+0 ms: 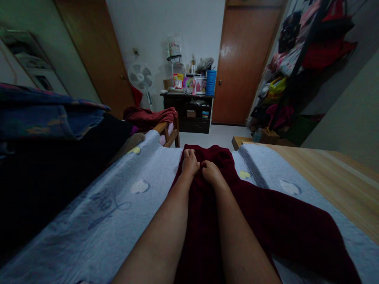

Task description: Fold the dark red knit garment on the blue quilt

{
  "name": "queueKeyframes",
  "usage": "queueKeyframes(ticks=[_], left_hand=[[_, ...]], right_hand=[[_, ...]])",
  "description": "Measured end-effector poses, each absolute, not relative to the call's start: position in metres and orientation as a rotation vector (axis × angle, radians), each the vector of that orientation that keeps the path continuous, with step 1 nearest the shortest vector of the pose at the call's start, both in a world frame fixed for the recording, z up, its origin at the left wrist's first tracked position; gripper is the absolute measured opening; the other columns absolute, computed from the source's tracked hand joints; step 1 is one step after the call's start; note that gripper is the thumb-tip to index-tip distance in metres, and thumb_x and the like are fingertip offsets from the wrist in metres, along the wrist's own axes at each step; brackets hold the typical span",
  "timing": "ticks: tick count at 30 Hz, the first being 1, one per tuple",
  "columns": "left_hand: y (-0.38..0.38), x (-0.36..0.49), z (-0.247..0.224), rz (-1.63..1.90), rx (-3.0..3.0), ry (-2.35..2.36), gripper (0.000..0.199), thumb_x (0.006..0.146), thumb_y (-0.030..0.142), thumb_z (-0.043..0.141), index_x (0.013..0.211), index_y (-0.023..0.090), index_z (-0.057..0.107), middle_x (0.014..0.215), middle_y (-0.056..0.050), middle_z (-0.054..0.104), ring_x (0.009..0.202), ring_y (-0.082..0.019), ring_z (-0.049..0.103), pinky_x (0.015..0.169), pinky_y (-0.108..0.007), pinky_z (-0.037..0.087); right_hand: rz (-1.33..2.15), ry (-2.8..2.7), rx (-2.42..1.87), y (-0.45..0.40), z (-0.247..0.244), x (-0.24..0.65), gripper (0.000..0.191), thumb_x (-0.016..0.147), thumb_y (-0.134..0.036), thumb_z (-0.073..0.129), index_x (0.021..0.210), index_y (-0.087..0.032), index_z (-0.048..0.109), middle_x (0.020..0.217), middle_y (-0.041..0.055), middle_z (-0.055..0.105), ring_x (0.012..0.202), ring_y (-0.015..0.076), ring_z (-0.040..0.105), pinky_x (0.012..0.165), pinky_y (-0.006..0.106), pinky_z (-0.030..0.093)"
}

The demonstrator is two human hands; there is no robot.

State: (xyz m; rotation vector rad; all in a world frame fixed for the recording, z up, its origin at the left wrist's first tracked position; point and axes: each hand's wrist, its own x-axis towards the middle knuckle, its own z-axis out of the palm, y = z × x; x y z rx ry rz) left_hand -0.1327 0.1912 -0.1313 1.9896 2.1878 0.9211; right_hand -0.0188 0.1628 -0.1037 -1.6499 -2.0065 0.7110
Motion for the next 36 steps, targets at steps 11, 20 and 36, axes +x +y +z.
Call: queueKeyframes(ticks=[11, 20, 36], left_hand=[[0.18, -0.121, -0.125, 0.599, 1.905, 2.482, 0.031, 0.086, 0.033, 0.057, 0.113, 0.017, 0.052, 0.12, -0.016, 0.051, 0.113, -0.031, 0.049, 0.09, -0.041, 0.045], [0.193, -0.127, -0.138, 0.568, 1.935, 2.315, 0.031, 0.088, 0.025, 0.05, 0.118, 0.017, 0.047, 0.128, -0.018, 0.044, 0.124, -0.032, 0.044, 0.1, -0.051, 0.036], [0.206, -0.142, -0.14, 0.447, 2.027, 2.088, 0.056, 0.087, 0.032, 0.046, 0.142, 0.029, 0.037, 0.16, -0.006, 0.013, 0.143, -0.032, 0.017, 0.111, -0.055, 0.024]], right_hand=[[0.706, -2.008, -1.662, 0.166, -0.107, -0.019, 0.024, 0.083, -0.018, 0.051, 0.098, -0.02, 0.069, 0.098, 0.0071, 0.071, 0.094, 0.018, 0.063, 0.083, 0.026, 0.043], [0.708, -2.011, -1.668, 0.166, -0.108, -0.019, 0.025, 0.082, -0.015, 0.05, 0.099, -0.019, 0.069, 0.101, 0.0074, 0.071, 0.096, 0.0179, 0.062, 0.085, 0.026, 0.042], [0.685, -2.016, -1.65, 0.168, -0.11, -0.019, 0.032, 0.082, -0.011, 0.046, 0.103, -0.02, 0.069, 0.106, 0.007, 0.071, 0.1, 0.0176, 0.062, 0.089, 0.025, 0.042]])
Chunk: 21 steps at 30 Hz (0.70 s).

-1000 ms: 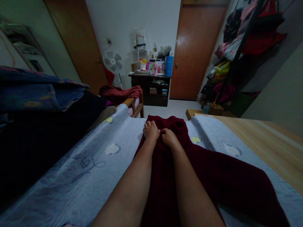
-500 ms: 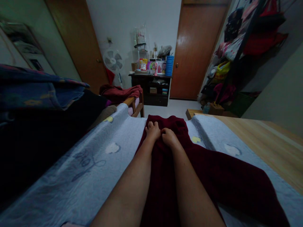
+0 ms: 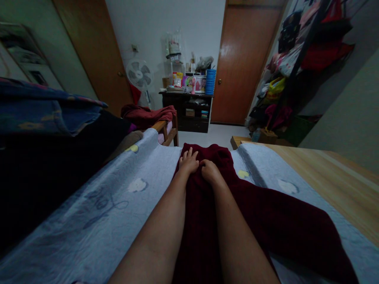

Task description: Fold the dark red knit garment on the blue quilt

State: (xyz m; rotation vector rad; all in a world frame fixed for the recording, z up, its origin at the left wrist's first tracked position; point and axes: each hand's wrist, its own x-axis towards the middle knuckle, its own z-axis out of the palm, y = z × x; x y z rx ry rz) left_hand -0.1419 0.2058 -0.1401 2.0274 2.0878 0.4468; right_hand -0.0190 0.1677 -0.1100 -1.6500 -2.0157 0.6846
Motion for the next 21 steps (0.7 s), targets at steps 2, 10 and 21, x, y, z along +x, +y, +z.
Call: queueKeyframes(ticks=[2, 10, 21], left_hand=[[0.207, -0.1433, -0.1401, 0.507, 2.031, 2.095, 0.051, 0.087, 0.032, 0.047, 0.138, 0.031, 0.043, 0.159, -0.004, 0.018, 0.141, -0.033, 0.022, 0.109, -0.056, 0.026], [0.2136, -0.1456, -0.1418, 0.973, 2.05, 2.041, 0.027, 0.087, 0.016, 0.047, 0.105, 0.02, 0.066, 0.124, -0.007, 0.056, 0.118, -0.02, 0.049, 0.106, -0.032, 0.037], [0.2135, -0.1455, -0.1434, 0.864, 2.082, 2.021, 0.025, 0.082, 0.014, 0.057, 0.105, 0.019, 0.064, 0.117, -0.006, 0.058, 0.108, -0.017, 0.057, 0.097, -0.027, 0.043]], right_hand=[[0.68, -2.01, -1.655, 0.1686, -0.1111, -0.0187, 0.034, 0.082, -0.01, 0.045, 0.104, -0.02, 0.068, 0.107, 0.0069, 0.07, 0.102, 0.0178, 0.062, 0.09, 0.026, 0.041], [0.655, -2.007, -1.674, 0.1702, -0.1131, -0.0181, 0.037, 0.079, -0.008, 0.047, 0.108, -0.02, 0.067, 0.111, 0.0077, 0.069, 0.104, 0.0192, 0.061, 0.092, 0.027, 0.041], [0.684, -1.989, -1.655, 0.1702, -0.1126, -0.017, 0.036, 0.079, -0.009, 0.047, 0.105, -0.02, 0.069, 0.106, 0.0067, 0.071, 0.101, 0.0194, 0.062, 0.091, 0.026, 0.041]])
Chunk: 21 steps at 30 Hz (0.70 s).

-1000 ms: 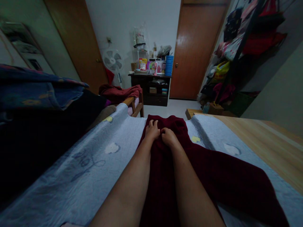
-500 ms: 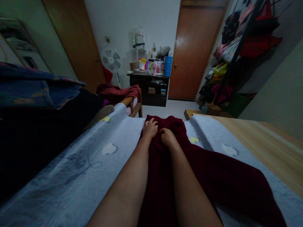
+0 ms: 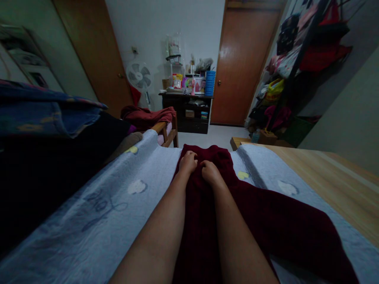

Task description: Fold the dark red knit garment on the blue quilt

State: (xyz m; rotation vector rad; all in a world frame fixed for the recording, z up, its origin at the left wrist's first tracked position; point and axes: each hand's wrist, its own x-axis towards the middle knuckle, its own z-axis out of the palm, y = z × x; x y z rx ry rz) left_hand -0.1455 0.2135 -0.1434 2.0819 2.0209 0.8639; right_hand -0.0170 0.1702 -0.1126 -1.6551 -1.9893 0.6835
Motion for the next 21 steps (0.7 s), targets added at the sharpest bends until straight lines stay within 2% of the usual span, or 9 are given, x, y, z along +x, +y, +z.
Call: queueKeyframes(ticks=[8, 14, 21], left_hand=[[0.209, -0.141, -0.144, 0.773, 2.122, 2.081, 0.031, 0.085, 0.021, 0.054, 0.115, 0.02, 0.061, 0.132, -0.009, 0.049, 0.125, -0.021, 0.045, 0.103, -0.035, 0.038], [0.203, -0.135, -0.14, 0.758, 2.155, 2.125, 0.035, 0.086, 0.022, 0.053, 0.12, 0.022, 0.059, 0.135, -0.008, 0.047, 0.128, -0.023, 0.04, 0.105, -0.039, 0.035], [0.196, -0.132, -0.133, 0.708, 2.141, 2.251, 0.034, 0.084, 0.026, 0.059, 0.119, 0.026, 0.06, 0.13, -0.007, 0.049, 0.118, -0.028, 0.044, 0.097, -0.041, 0.04]], right_hand=[[0.728, -1.979, -1.642, 0.168, -0.103, -0.015, 0.033, 0.081, -0.009, 0.043, 0.101, -0.017, 0.068, 0.105, 0.0088, 0.07, 0.097, 0.0174, 0.062, 0.087, 0.024, 0.042], [0.609, -2.028, -1.727, 0.168, -0.095, -0.005, 0.033, 0.081, -0.007, 0.043, 0.103, -0.015, 0.066, 0.109, 0.0121, 0.068, 0.1, 0.0192, 0.062, 0.085, 0.026, 0.042], [0.552, -2.071, -1.907, 0.17, -0.081, 0.019, 0.023, 0.079, -0.028, 0.059, 0.099, -0.018, 0.064, 0.104, 0.0113, 0.069, 0.093, 0.0232, 0.064, 0.076, 0.03, 0.043]])
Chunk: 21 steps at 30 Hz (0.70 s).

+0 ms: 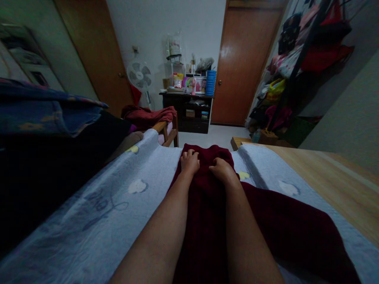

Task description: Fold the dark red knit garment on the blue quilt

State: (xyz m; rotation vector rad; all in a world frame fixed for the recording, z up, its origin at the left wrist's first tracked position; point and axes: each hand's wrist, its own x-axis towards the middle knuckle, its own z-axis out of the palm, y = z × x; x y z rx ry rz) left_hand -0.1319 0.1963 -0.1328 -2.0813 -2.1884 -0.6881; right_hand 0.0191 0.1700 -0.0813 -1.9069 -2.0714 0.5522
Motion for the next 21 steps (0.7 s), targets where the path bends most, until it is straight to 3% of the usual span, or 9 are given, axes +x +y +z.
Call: queueKeyframes(ticks=[5, 10, 15, 18, 21], left_hand=[[0.195, -0.131, -0.127, -0.693, -2.165, -2.195, 0.028, 0.085, 0.02, 0.056, 0.113, 0.024, 0.058, 0.121, -0.007, 0.051, 0.108, -0.021, 0.053, 0.089, -0.033, 0.046], [0.195, -0.13, -0.123, -0.629, -2.252, -2.242, 0.021, 0.087, 0.014, 0.046, 0.099, 0.022, 0.062, 0.107, -0.008, 0.059, 0.103, -0.021, 0.058, 0.089, -0.033, 0.046], [0.194, -0.13, -0.122, -0.547, -2.417, -2.247, 0.033, 0.086, 0.02, 0.05, 0.118, 0.021, 0.057, 0.125, -0.009, 0.058, 0.115, -0.02, 0.055, 0.098, -0.031, 0.042], [0.192, -0.129, -0.124, -0.482, -2.515, -2.25, 0.047, 0.088, 0.028, 0.049, 0.135, 0.023, 0.045, 0.146, -0.009, 0.043, 0.133, -0.023, 0.04, 0.106, -0.037, 0.036], [0.19, -0.126, -0.127, -0.441, -2.548, -2.274, 0.053, 0.091, 0.036, 0.044, 0.143, 0.024, 0.036, 0.155, -0.009, 0.028, 0.141, -0.026, 0.027, 0.111, -0.045, 0.027]], right_hand=[[0.547, -2.096, -1.927, 0.166, -0.073, 0.021, 0.023, 0.078, -0.033, 0.06, 0.094, -0.017, 0.066, 0.102, 0.0122, 0.07, 0.092, 0.0236, 0.064, 0.071, 0.029, 0.042], [0.563, -2.103, -1.943, 0.167, -0.078, 0.019, 0.018, 0.077, -0.03, 0.061, 0.089, -0.017, 0.067, 0.096, 0.0106, 0.071, 0.087, 0.022, 0.065, 0.068, 0.028, 0.042], [0.535, -2.074, -1.99, 0.167, -0.087, 0.017, 0.024, 0.078, -0.032, 0.063, 0.096, -0.017, 0.066, 0.099, 0.011, 0.071, 0.088, 0.022, 0.065, 0.069, 0.027, 0.042], [0.535, -2.092, -2.024, 0.167, -0.094, 0.014, 0.026, 0.079, -0.034, 0.061, 0.098, -0.017, 0.067, 0.099, 0.0121, 0.071, 0.089, 0.0225, 0.066, 0.069, 0.027, 0.044], [0.522, -2.135, -2.035, 0.168, -0.096, 0.013, 0.029, 0.081, -0.037, 0.059, 0.097, -0.015, 0.068, 0.1, 0.0134, 0.071, 0.092, 0.023, 0.066, 0.071, 0.028, 0.045]])
